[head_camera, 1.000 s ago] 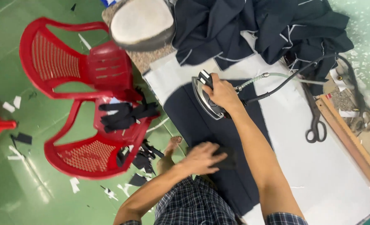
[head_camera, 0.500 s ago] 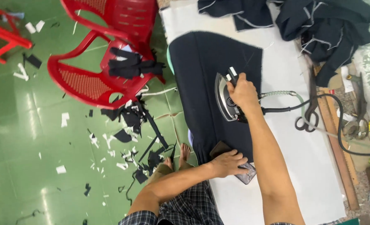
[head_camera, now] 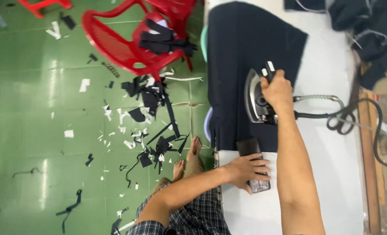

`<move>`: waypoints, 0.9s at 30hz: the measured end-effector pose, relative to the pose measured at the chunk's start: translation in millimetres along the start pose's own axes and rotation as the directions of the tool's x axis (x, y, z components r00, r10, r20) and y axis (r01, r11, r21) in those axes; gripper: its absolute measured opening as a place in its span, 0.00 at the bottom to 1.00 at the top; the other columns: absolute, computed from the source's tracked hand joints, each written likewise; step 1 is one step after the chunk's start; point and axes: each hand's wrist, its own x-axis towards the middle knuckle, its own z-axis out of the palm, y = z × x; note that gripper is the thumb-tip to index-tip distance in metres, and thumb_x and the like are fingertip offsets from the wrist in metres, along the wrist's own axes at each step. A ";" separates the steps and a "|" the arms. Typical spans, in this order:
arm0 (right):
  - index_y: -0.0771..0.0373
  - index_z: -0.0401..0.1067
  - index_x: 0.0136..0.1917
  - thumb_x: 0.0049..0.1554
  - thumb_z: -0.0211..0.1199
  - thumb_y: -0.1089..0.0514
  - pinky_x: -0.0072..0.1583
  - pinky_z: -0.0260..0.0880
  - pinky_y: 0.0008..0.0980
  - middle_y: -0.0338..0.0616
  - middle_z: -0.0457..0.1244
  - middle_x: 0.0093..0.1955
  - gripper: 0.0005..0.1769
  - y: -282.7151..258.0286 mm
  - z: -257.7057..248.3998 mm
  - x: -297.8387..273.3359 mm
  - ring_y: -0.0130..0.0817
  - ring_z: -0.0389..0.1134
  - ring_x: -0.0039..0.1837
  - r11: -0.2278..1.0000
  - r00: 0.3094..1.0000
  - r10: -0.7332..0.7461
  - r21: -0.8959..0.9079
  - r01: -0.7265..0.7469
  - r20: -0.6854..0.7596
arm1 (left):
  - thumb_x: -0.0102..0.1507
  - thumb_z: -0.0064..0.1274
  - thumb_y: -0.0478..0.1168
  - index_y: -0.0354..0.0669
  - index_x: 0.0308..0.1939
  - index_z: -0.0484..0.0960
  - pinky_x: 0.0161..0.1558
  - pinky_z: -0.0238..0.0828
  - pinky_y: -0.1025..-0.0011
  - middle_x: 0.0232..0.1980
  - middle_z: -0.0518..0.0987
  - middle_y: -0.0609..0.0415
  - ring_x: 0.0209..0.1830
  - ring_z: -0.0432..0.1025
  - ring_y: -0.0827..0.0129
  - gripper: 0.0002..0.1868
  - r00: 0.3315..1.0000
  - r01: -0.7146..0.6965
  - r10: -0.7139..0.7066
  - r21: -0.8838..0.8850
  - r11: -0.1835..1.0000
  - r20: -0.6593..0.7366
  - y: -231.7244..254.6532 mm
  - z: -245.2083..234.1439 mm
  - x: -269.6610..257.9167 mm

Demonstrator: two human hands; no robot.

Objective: The person irons a dark fabric piece on a white ironing board using a steam iron and a small black pressing block. They repeatedly smooth the fabric, reposition the block, and iron over different sections of the garment.

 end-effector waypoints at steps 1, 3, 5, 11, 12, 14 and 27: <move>0.69 0.59 0.58 0.63 0.55 0.43 0.57 0.63 0.67 0.77 0.65 0.51 0.26 -2.8 -1.6 -3.0 0.80 0.64 0.55 1.000 1.000 -0.029 0.003 0.029 0.006 | 0.56 0.50 0.75 0.63 0.74 0.65 0.83 0.24 0.53 0.79 0.62 0.61 0.85 0.43 0.61 0.46 1.000 0.028 -0.028 0.010 1.000 -0.007 0.4 -5.8 -0.4; 0.70 0.59 0.60 0.64 0.54 0.44 0.58 0.63 0.64 0.74 0.65 0.52 0.26 -3.0 -5.1 -7.9 0.77 0.64 0.57 1.000 1.000 -0.013 0.007 0.013 0.018 | 0.60 0.42 0.77 0.63 0.78 0.57 0.81 0.16 0.52 0.83 0.53 0.58 0.85 0.34 0.61 0.47 0.989 0.007 -0.009 0.015 1.000 0.147 0.8 -16.3 1.0; 0.71 0.59 0.59 0.64 0.53 0.44 0.59 0.63 0.63 0.74 0.65 0.52 0.26 0.9 -5.6 -8.9 0.77 0.64 0.57 0.999 0.999 -0.034 0.001 0.034 0.013 | 0.59 0.43 0.78 0.63 0.78 0.56 0.81 0.16 0.52 0.83 0.52 0.59 0.85 0.33 0.62 0.49 0.988 0.016 -0.020 0.024 1.000 0.152 -2.2 -16.3 3.3; 0.72 0.59 0.60 0.67 0.55 0.44 0.57 0.65 0.63 0.75 0.64 0.52 0.27 1.5 -4.8 -30.0 0.75 0.65 0.55 1.000 1.000 -0.003 0.014 0.003 0.004 | 0.65 0.49 0.72 0.70 0.80 0.46 0.79 0.15 0.50 0.85 0.41 0.65 0.84 0.26 0.63 0.46 0.963 0.041 -0.090 0.193 0.980 0.254 11.1 -18.5 0.6; 0.71 0.58 0.61 0.67 0.55 0.44 0.55 0.67 0.63 0.73 0.63 0.53 0.26 -1.5 -8.6 -37.7 0.73 0.65 0.55 0.999 0.999 0.038 0.029 -0.039 0.031 | 0.68 0.50 0.69 0.73 0.81 0.43 0.79 0.16 0.48 0.85 0.37 0.67 0.84 0.24 0.63 0.45 0.951 0.059 -0.125 0.232 0.971 0.281 14.6 -15.6 1.2; 0.71 0.58 0.61 0.67 0.55 0.44 0.56 0.67 0.64 0.73 0.63 0.54 0.26 -0.7 -7.9 -43.2 0.73 0.65 0.55 0.999 0.999 0.037 0.022 -0.038 0.025 | 0.69 0.50 0.69 0.74 0.81 0.40 0.79 0.17 0.49 0.85 0.34 0.65 0.85 0.24 0.63 0.45 0.946 0.100 -0.172 0.257 0.961 0.275 23.0 -13.7 -2.8; 0.71 0.58 0.62 0.68 0.56 0.44 0.56 0.66 0.65 0.70 0.64 0.55 0.27 2.1 -8.2 -63.3 0.72 0.65 0.57 0.999 0.999 0.044 -0.009 -0.044 0.027 | 0.63 0.58 0.75 0.70 0.82 0.42 0.79 0.11 0.49 0.86 0.32 0.59 0.84 0.20 0.60 0.54 0.959 0.170 -0.186 0.090 0.981 0.215 27.1 -19.1 -15.9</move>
